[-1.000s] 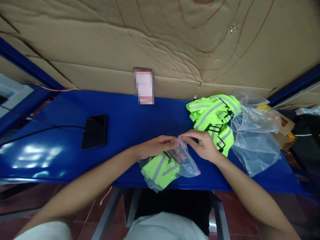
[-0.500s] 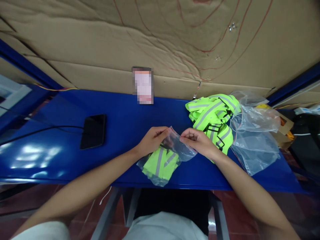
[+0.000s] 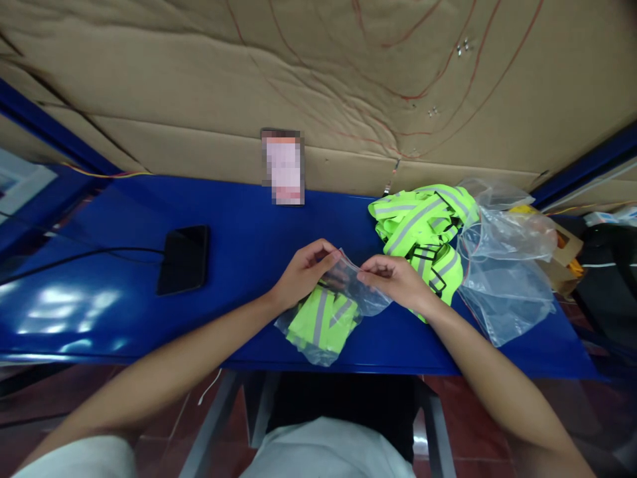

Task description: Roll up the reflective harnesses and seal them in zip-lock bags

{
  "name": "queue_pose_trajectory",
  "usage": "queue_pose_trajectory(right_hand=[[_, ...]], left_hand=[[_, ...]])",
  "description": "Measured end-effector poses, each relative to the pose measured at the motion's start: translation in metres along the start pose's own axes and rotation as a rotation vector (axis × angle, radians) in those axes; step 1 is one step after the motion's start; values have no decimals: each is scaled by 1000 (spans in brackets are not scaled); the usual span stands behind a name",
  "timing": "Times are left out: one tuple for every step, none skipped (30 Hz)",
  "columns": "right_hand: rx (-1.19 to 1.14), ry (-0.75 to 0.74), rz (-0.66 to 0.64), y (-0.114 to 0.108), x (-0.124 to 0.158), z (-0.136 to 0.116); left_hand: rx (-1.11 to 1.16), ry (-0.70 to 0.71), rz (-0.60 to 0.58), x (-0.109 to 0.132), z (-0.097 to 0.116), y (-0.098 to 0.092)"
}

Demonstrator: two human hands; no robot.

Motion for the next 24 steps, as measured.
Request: queue_pose_trajectory(right_hand=[[12, -9, 11, -1, 0, 0], [26, -20, 26, -2, 1, -1], [39, -32, 41, -3, 1, -1], [51, -42, 51, -4, 2, -2], [63, -49, 59, -4, 3, -2], [74, -56, 62, -5, 3, -2], [90, -65, 61, -5, 3, -2], [112, -79, 60, -4, 4, -2], [143, -98, 59, -4, 4, -2], [179, -122, 58, -4, 4, -3], [216, -148, 58, -3, 5, -4], [246, -170, 58, -2, 5, -5], [260, -181, 56, -2, 5, -5], [257, -183, 52, -1, 5, -4], [242, -177, 45, -1, 5, -3], [222, -166, 39, 0, 5, -2], [202, -153, 31, 0, 5, -2], [189, -144, 24, 1, 5, -1], [186, -141, 19, 1, 4, -1], [188, -140, 15, 2, 4, -1], [190, -141, 10, 2, 4, -2], [189, -142, 7, 3, 4, -2], [188, -144, 10, 4, 4, -3], [186, -146, 23, 4, 4, -4]], left_hand=[[-22, 15, -5, 0, 1, 0], [-41, 24, -11, 0, 1, 0], [-54, 25, -19, 0, 2, 1], [-62, 14, -28, 0, 2, 1], [-63, -5, -36, 0, 1, 2], [-62, -23, -38, 0, 0, 2], [-63, -34, -34, 0, 0, 2], [-68, -37, -27, 0, 0, 1], [-76, -35, -20, -1, 0, 1], [-84, -32, -13, -1, 0, 1], [-90, -32, -10, -2, -1, 0], [-91, -40, -13, -2, -2, 0], [-88, -51, -19, -2, -3, 0], [-83, -62, -25, -2, -4, 1], [-80, -70, -33, -2, -4, 1], [-77, -74, -41, -2, -5, 1], [-76, -74, -49, -2, -5, 1], [-78, -71, -56, -2, -5, 2], [-80, -66, -59, -1, -5, 2], [-83, -61, -62, 0, -5, 2], [-85, -57, -62, 1, -6, 2], [-84, -54, -60, 1, -6, 2], [-78, -50, -57, 2, -6, 2], [-69, -44, -50, 2, -6, 3]])
Point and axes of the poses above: each hand's wrist, its own x-axis away from the middle knuckle, its own y-axis out of the palm, z = x × y, the point moved 6 cm from there along -x, towards the middle knuckle, and after that the axes turned 10 degrees about z, right-handed, at the moved point
